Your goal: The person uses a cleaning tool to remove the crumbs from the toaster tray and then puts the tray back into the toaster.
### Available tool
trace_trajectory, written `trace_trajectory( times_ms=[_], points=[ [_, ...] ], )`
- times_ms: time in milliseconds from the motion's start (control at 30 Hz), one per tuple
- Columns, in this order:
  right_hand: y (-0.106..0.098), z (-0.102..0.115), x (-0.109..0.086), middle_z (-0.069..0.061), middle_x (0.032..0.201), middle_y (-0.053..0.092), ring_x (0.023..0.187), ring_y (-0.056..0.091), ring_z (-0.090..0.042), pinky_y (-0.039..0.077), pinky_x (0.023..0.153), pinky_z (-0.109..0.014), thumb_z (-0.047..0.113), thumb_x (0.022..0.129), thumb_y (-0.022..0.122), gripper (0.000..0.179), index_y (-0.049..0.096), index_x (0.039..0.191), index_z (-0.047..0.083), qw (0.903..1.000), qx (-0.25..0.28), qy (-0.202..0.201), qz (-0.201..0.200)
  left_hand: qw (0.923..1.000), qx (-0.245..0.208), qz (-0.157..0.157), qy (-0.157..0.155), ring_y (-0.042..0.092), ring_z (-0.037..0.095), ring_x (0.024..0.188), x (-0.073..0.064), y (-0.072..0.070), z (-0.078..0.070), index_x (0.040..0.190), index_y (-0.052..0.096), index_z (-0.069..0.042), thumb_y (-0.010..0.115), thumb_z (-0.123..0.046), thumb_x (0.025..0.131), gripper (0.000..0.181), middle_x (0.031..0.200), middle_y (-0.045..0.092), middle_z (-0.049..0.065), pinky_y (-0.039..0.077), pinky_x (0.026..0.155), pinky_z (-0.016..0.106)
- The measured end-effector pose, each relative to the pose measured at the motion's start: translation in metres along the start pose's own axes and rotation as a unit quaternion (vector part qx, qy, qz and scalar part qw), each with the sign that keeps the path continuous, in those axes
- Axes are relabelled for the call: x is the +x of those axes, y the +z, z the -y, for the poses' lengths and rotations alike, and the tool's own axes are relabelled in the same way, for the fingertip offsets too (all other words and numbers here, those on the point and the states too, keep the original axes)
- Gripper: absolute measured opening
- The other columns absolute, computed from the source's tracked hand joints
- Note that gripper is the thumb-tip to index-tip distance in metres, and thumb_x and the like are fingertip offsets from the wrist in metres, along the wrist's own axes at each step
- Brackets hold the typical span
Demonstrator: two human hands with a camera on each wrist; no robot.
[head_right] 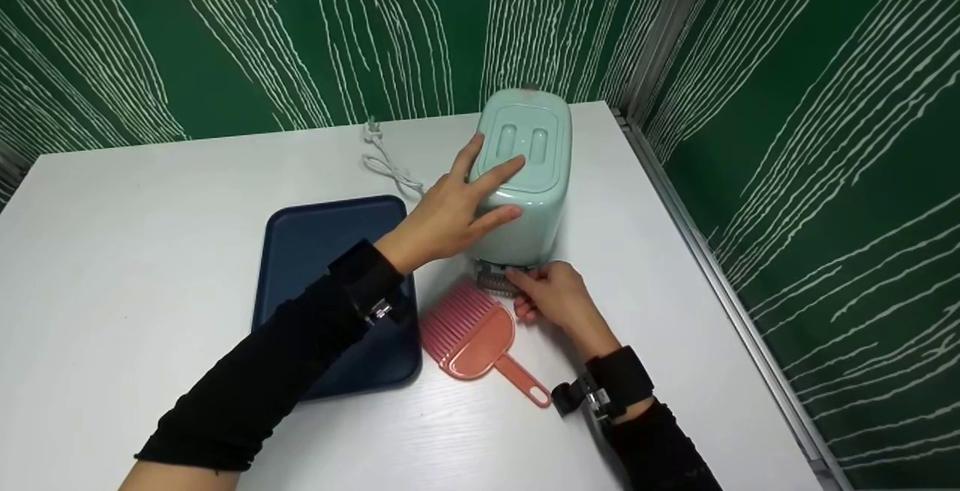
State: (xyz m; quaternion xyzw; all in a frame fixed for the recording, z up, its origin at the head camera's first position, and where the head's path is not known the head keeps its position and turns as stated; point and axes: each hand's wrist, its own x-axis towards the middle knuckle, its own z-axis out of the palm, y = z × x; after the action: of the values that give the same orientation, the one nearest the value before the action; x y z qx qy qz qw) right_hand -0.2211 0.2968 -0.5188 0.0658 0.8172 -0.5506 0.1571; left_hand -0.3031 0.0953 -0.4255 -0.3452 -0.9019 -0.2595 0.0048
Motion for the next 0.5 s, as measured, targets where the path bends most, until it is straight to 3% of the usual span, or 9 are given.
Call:
trace_trajectory(
  times_ms=[500],
  points=[
    [0.0029,0.0024,-0.0061,0.004,0.070,0.070,0.064,0.067,-0.007,0.059,0.061,-0.021,0.030,0.098,0.082,0.036,0.065,0.103,-0.002,0.9995,-0.029,0.001,-0.012,0.9999,0.007,0.001,-0.007,0.061,0.050,0.130,-0.0008,-0.0001,-0.0018,0.169,0.031,-0.040,0.052,-0.061,0.108,0.068,0.181,0.000,0.021,0.054,0.112,0.052]
  ],
)
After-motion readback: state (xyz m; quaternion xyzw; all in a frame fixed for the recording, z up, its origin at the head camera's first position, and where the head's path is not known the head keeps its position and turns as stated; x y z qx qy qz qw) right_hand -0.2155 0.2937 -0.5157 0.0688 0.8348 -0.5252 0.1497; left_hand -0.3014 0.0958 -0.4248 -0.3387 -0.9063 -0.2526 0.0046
